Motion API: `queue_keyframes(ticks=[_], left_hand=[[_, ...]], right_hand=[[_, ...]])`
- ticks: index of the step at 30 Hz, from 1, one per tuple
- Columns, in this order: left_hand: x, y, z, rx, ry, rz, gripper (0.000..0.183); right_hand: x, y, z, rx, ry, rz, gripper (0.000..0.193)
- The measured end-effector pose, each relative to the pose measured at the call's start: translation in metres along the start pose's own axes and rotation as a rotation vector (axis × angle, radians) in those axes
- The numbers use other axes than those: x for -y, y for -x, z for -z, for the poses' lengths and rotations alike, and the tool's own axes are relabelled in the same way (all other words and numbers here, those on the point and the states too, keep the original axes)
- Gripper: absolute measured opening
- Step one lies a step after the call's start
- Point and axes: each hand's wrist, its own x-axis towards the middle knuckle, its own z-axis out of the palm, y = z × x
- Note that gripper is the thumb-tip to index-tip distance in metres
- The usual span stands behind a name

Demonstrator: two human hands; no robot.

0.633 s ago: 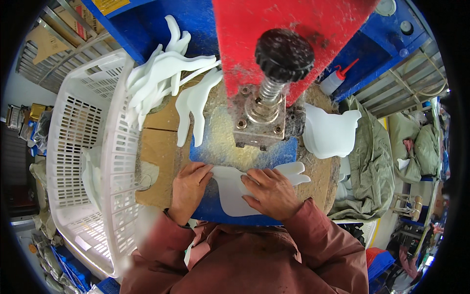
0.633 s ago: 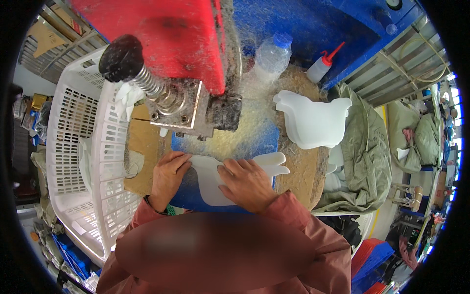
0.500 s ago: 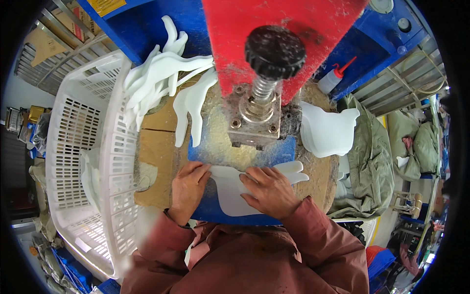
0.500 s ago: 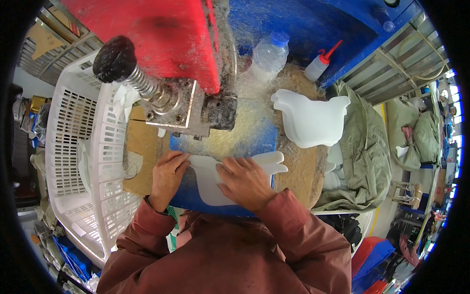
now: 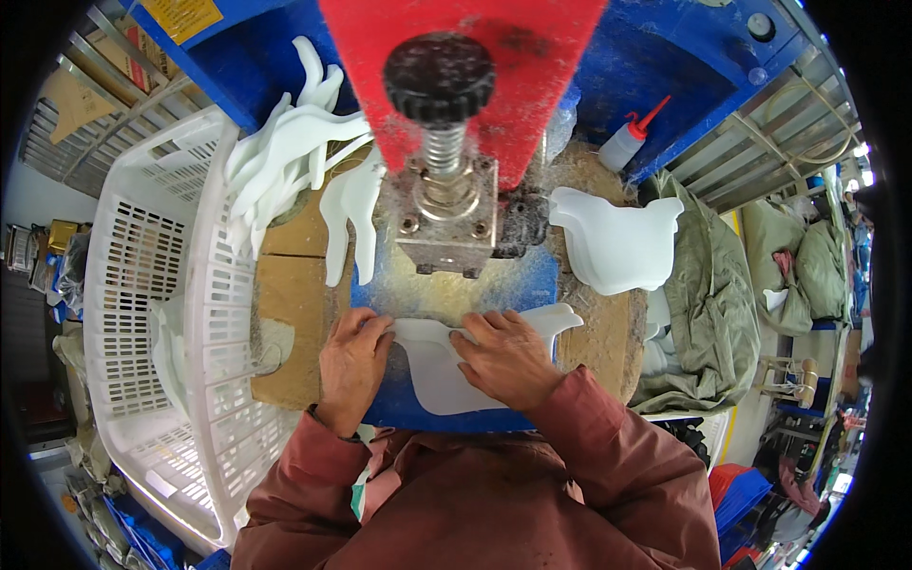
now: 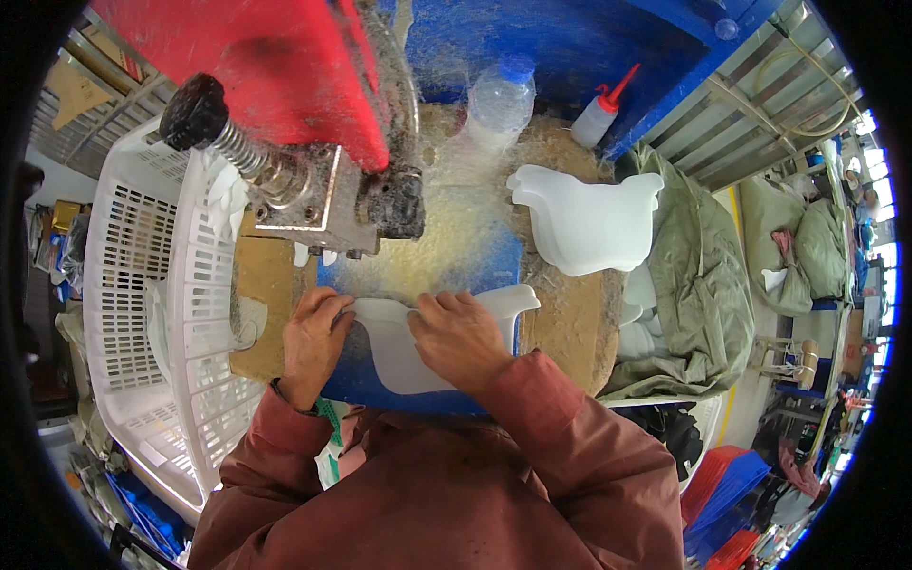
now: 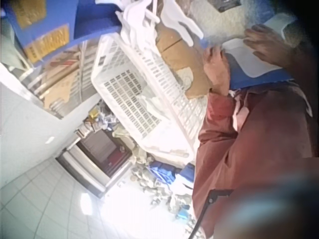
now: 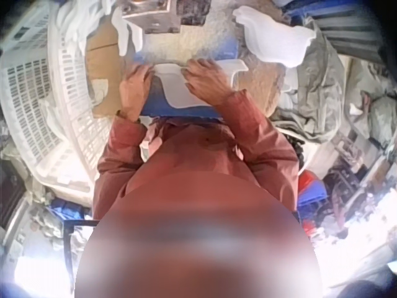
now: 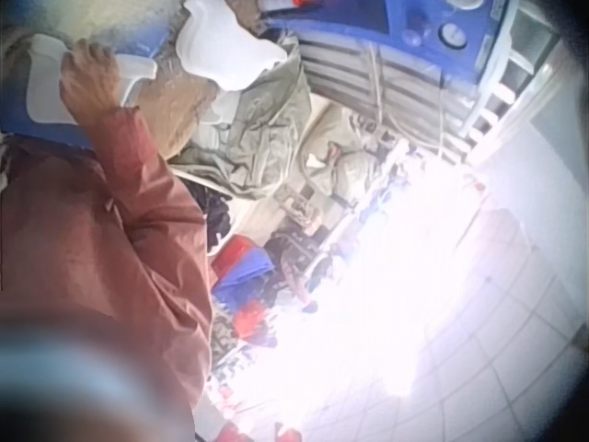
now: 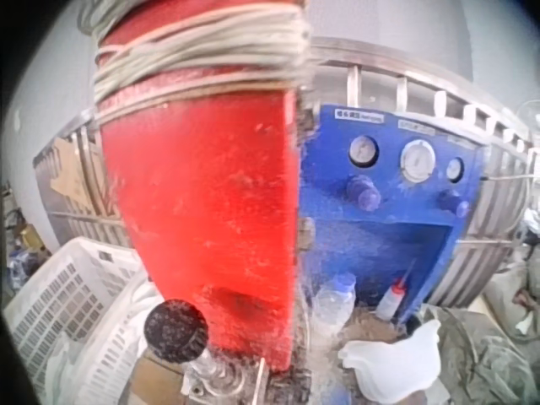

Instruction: The person uses a hydraulic press to cut black and white foam pieces into glove-like shapes. They repeatedly position each piece under the press, activate the cut, and then remove the shaped foam, placing finished pieces into a nearby basket.

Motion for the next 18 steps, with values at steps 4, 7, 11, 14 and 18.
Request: queue_keyframes(ticks=[4,7,11,14,18], left_hand=[[-0.024,-0.001,0.001,0.018,0.05,-0.072,0.024],[-0.037,-0.006,-0.013,0.147,0.106,-0.161,0.023],[-0.038,-0.011,-0.028,0.181,0.108,-0.175,0.022],[-0.039,-0.007,-0.029,0.18,0.076,-0.146,0.022],[-0.048,-0.008,-0.026,0.201,0.035,-0.143,0.024]], right_hand=[[-0.001,-0.003,-0.005,-0.014,0.054,0.021,0.034],[0.0,-0.004,-0.004,-0.016,0.102,0.054,0.036],[-0.004,0.019,0.013,-0.149,0.016,0.023,0.037],[-0.018,0.05,0.029,-0.168,-0.029,-0.159,0.039],[-0.034,0.072,0.029,-0.369,-0.551,-0.372,0.026]])
